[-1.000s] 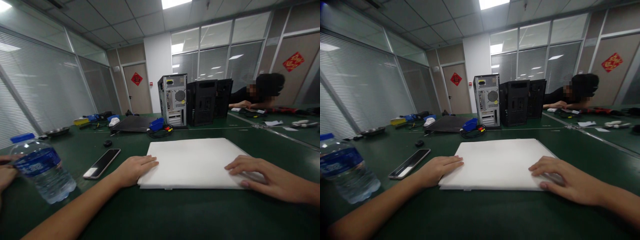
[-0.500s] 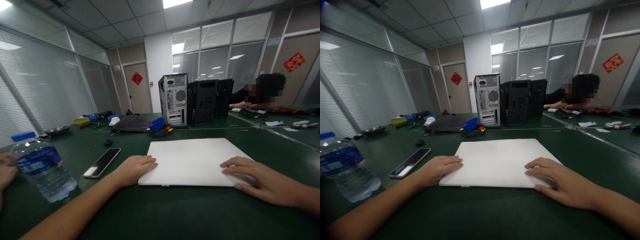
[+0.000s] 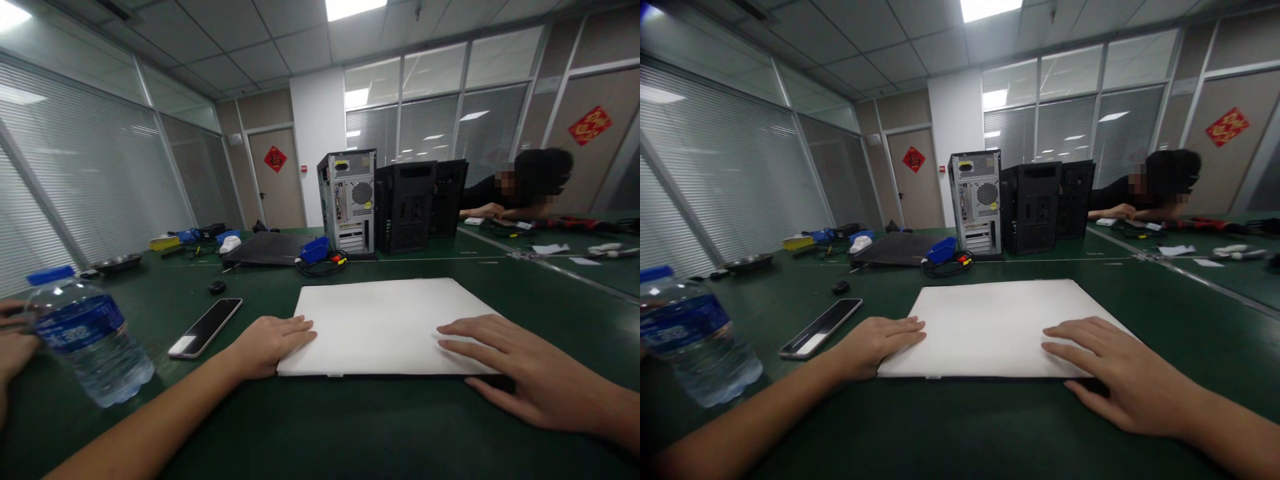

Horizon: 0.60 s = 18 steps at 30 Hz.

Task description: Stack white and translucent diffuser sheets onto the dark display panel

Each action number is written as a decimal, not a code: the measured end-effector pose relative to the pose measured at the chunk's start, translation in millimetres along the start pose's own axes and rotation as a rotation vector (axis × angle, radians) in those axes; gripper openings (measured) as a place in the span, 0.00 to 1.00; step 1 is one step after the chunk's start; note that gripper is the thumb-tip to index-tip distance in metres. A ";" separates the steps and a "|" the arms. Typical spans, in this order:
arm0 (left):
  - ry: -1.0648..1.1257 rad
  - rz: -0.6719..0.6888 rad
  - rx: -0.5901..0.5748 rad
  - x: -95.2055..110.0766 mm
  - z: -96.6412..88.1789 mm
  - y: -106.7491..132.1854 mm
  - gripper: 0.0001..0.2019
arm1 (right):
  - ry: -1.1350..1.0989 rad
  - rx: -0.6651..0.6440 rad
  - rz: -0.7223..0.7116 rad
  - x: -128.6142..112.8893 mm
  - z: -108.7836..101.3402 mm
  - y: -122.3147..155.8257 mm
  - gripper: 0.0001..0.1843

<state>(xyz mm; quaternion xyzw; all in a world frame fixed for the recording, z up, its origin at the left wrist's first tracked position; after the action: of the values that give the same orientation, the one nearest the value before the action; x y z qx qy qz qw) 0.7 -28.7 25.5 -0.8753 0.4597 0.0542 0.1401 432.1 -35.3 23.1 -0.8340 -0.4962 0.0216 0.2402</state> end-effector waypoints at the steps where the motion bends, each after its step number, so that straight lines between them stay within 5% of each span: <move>1: 0.013 -0.005 0.020 1.1 -1.8 0.1 0.27 | 0.029 0.022 -0.029 -3.4 -1.2 -1.9 0.35; 11: 0.128 0.022 0.421 34.9 -31.6 -8.9 0.18 | 0.311 0.341 -0.126 2.3 -6.6 9.3 0.22; 18: 0.211 -0.030 0.495 39.1 -29.0 -14.0 0.18 | 0.306 0.355 -0.122 18.5 -35.0 13.3 0.19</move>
<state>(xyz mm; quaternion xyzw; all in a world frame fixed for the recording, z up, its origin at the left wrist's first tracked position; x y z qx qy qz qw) 33.6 -60.7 47.1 -0.8218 0.4581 -0.1535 0.3020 461.9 -38.2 52.2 -0.7408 -0.4917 -0.0327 0.4564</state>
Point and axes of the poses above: each hand's wrist, its own y-axis away from the middle knuckle, its own z-axis out of the palm, x = y × z, the point moved 3 cm from there along -y, towards the middle knuckle, and after that the axes turned 1 degree about -z, right-handed, at the moved point
